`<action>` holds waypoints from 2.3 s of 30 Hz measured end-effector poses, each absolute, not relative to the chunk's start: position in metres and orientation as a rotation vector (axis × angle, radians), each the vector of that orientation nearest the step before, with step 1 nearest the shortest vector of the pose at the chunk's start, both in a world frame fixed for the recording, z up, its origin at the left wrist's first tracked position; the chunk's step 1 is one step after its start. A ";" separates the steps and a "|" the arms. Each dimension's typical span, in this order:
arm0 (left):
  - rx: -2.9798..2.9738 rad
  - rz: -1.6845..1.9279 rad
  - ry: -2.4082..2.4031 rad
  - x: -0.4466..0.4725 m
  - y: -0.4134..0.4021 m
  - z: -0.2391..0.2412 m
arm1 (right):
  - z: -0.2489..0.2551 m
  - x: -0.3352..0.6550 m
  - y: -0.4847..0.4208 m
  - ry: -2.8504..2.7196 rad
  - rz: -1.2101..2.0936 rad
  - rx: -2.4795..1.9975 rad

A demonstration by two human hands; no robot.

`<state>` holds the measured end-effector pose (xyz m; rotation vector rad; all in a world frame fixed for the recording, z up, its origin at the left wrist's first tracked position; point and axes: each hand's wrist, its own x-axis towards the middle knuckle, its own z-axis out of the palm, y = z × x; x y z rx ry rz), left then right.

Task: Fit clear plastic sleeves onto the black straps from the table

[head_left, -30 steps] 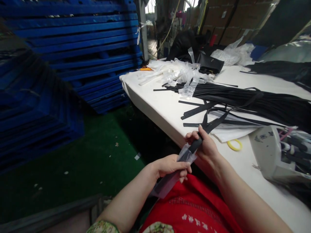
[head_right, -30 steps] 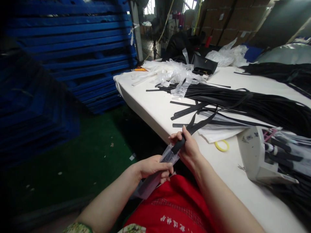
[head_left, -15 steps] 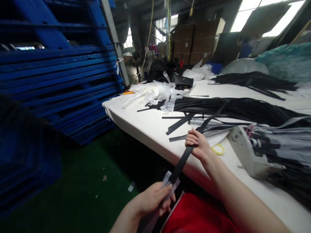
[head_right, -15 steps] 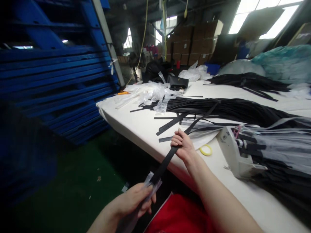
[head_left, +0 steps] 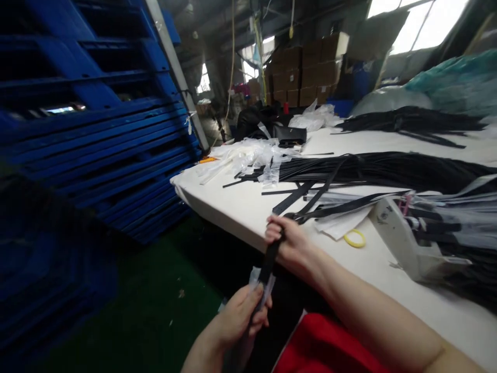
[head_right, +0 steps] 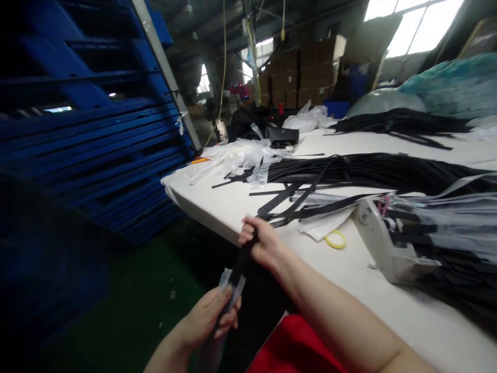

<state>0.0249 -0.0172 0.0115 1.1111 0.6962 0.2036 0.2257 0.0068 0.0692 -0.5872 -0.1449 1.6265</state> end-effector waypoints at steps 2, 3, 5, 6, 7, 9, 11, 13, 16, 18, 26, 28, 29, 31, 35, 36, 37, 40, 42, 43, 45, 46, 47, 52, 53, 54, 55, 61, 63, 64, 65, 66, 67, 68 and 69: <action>1.136 0.179 0.684 0.018 -0.020 0.013 | 0.072 0.250 0.017 -0.071 1.546 -0.555; 1.135 0.171 0.674 0.016 -0.021 0.014 | 0.070 0.256 0.023 -0.084 1.542 -0.555; 1.103 0.172 0.649 0.016 -0.021 0.016 | 0.065 0.254 0.029 -0.143 1.564 -0.570; 1.081 0.187 0.635 0.017 -0.021 0.017 | 0.062 0.245 0.027 -0.181 1.576 -0.586; 1.061 0.211 0.623 0.020 -0.021 0.019 | 0.059 0.233 0.023 -0.220 1.587 -0.606; 1.041 0.288 0.616 0.025 -0.021 0.020 | 0.055 0.205 0.010 -0.298 1.624 -0.643; 1.031 0.346 0.614 0.028 -0.021 0.021 | 0.054 0.184 0.000 -0.364 1.694 -0.654; 1.030 0.358 0.626 0.028 -0.022 0.019 | 0.057 0.183 -0.002 -0.361 1.753 -0.632; 1.041 0.300 0.652 0.023 -0.024 0.014 | 0.066 0.213 0.011 -0.213 1.680 -0.581; 1.054 0.279 0.667 0.022 -0.026 0.012 | 0.071 0.235 0.022 -0.153 1.602 -0.569; 1.100 0.415 0.710 0.045 -0.022 0.017 | 0.053 0.189 0.000 -0.349 1.600 -0.714; 1.132 0.416 0.753 0.045 -0.021 0.016 | 0.049 0.184 -0.005 -0.380 1.662 -0.721; 1.143 0.411 0.762 0.044 -0.022 0.015 | 0.050 0.189 -0.003 -0.359 1.676 -0.705; 1.157 0.384 0.766 0.039 -0.024 0.013 | 0.055 0.209 0.006 -0.255 1.658 -0.643; 1.169 0.330 0.814 0.037 -0.027 0.016 | 0.065 0.240 0.019 -0.159 1.514 -0.615; 1.167 0.341 0.819 0.039 -0.027 0.017 | 0.064 0.236 0.018 -0.185 1.499 -0.635; 1.168 0.359 0.819 0.041 -0.026 0.019 | 0.062 0.227 0.013 -0.220 1.501 -0.658; 1.199 0.406 0.808 0.046 -0.023 0.019 | 0.049 0.194 -0.005 -0.327 1.587 -0.702; 1.205 0.400 0.806 0.045 -0.023 0.015 | 0.044 0.188 -0.011 -0.336 1.653 -0.674; 1.201 0.373 0.804 0.044 -0.024 0.012 | 0.043 0.194 -0.011 -0.300 1.660 -0.644; 1.193 0.313 0.816 0.039 -0.028 0.006 | 0.046 0.218 -0.002 -0.179 1.632 -0.579; 1.196 0.287 0.825 0.037 -0.030 0.004 | 0.049 0.232 0.003 -0.126 1.598 -0.556; 1.200 0.270 0.833 0.036 -0.031 0.003 | 0.051 0.245 0.008 -0.096 1.562 -0.545; 1.216 0.318 0.818 0.046 -0.030 0.014 | 0.052 0.238 0.006 -0.265 1.504 -0.621; 1.226 0.342 0.811 0.050 -0.027 0.016 | 0.050 0.224 -0.001 -0.314 1.518 -0.644; 1.238 0.366 0.807 0.053 -0.025 0.018 | 0.049 0.212 -0.008 -0.354 1.532 -0.668; 1.250 0.384 0.803 0.055 -0.023 0.019 | 0.048 0.201 -0.014 -0.385 1.553 -0.686; 1.253 0.351 0.785 0.053 -0.026 0.014 | 0.061 0.235 -0.007 -0.230 1.521 -0.594; 1.254 0.343 0.789 0.052 -0.029 0.014 | 0.066 0.256 0.003 -0.220 1.442 -0.592; 1.254 0.346 0.790 0.053 -0.029 0.015 | 0.067 0.261 0.005 -0.249 1.419 -0.602; 1.256 0.352 0.789 0.055 -0.028 0.016 | 0.067 0.261 0.005 -0.289 1.402 -0.614; 1.259 0.357 0.787 0.057 -0.027 0.018 | 0.066 0.255 0.003 -0.328 1.393 -0.625; 1.263 0.364 0.784 0.058 -0.026 0.019 | 0.064 0.246 -0.001 -0.364 1.398 -0.635; 1.271 0.375 0.784 0.060 -0.025 0.020 | 0.061 0.234 -0.007 -0.393 1.415 -0.647; 1.280 0.388 0.788 0.062 -0.024 0.020 | 0.057 0.222 -0.012 -0.416 1.440 -0.661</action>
